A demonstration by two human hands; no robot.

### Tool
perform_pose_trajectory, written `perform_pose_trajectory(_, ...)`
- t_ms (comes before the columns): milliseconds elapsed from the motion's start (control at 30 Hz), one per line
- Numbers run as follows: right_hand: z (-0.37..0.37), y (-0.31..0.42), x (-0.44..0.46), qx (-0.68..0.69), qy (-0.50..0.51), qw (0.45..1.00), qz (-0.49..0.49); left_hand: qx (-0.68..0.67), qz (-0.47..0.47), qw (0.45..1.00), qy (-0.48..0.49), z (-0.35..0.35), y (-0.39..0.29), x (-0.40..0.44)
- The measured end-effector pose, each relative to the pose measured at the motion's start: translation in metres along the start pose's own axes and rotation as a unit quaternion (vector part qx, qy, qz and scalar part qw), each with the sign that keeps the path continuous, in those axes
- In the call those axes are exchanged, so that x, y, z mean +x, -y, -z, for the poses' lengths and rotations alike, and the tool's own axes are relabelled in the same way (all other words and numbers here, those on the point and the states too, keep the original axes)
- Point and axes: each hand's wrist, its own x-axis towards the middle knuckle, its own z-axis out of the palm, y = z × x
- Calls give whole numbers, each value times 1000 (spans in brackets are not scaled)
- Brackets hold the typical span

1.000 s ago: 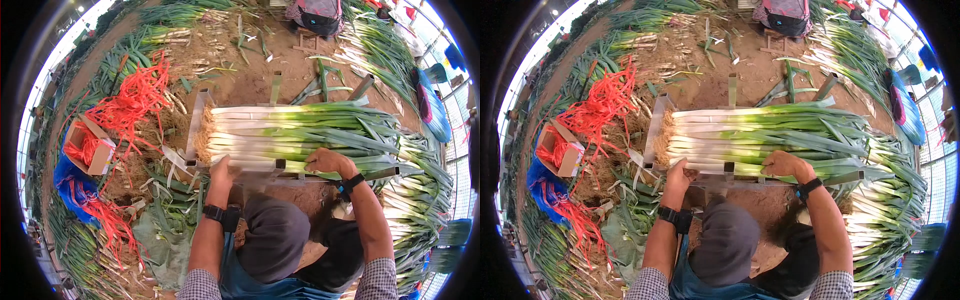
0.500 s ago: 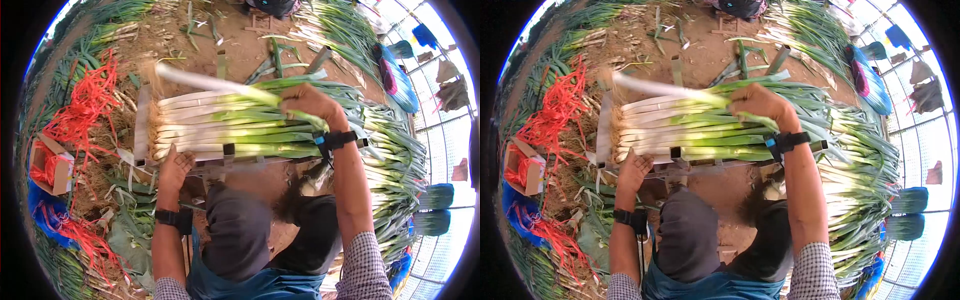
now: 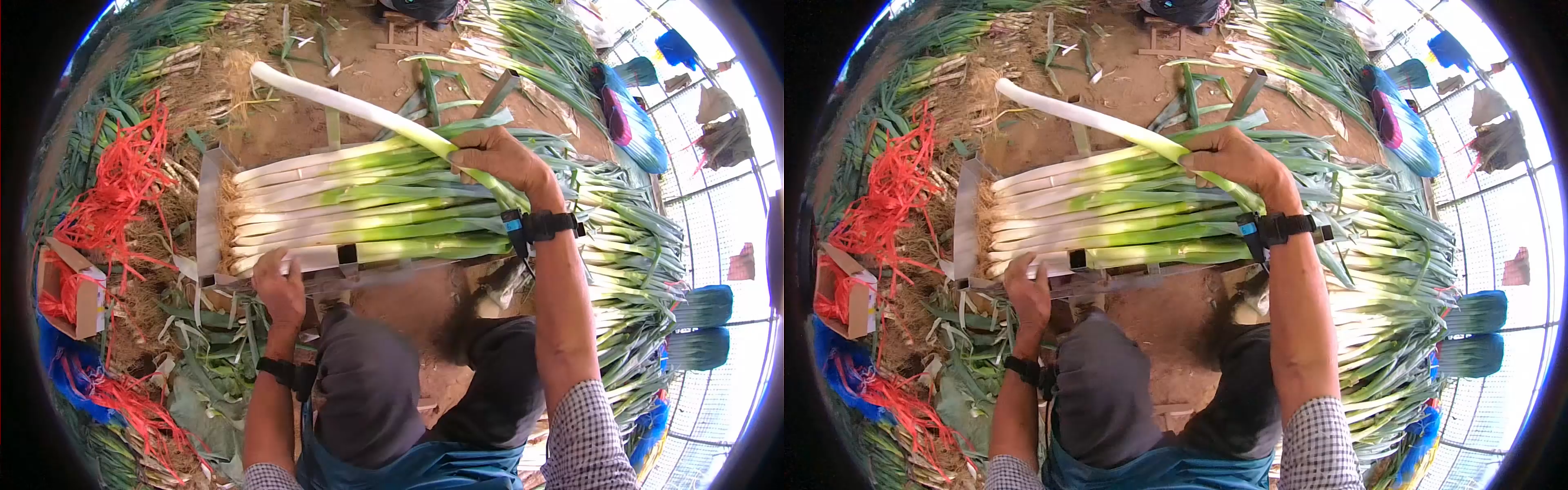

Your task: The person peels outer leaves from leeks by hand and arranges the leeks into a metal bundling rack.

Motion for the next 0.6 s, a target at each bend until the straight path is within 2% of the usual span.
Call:
perform_pose_trajectory(33,1,-2,-2,9,-6,1000,0,17,-101,995,-2,1,-6,-1)
perform_pose_trajectory(67,2,-3,-2,18,-12,1000,1,15,-110,989,95,2,-11,3)
perform_pose_trajectory(200,-3,5,-5,8,-23,1000,11,0,-165,978,127,-11,5,14)
perform_pose_trajectory(333,-3,-5,1,-4,-7,1000,-5,-75,-155,966,194,-8,13,33)
perform_pose_trajectory(433,-3,-3,3,-21,-7,1000,-12,-55,-252,941,220,-7,16,52)
perform_pose_trajectory(533,-2,-1,3,-16,-11,1000,-17,-143,-165,930,296,-9,22,72)
perform_pose_trajectory(600,-3,-1,5,-11,-16,999,-27,-165,-101,899,392,-9,21,87)
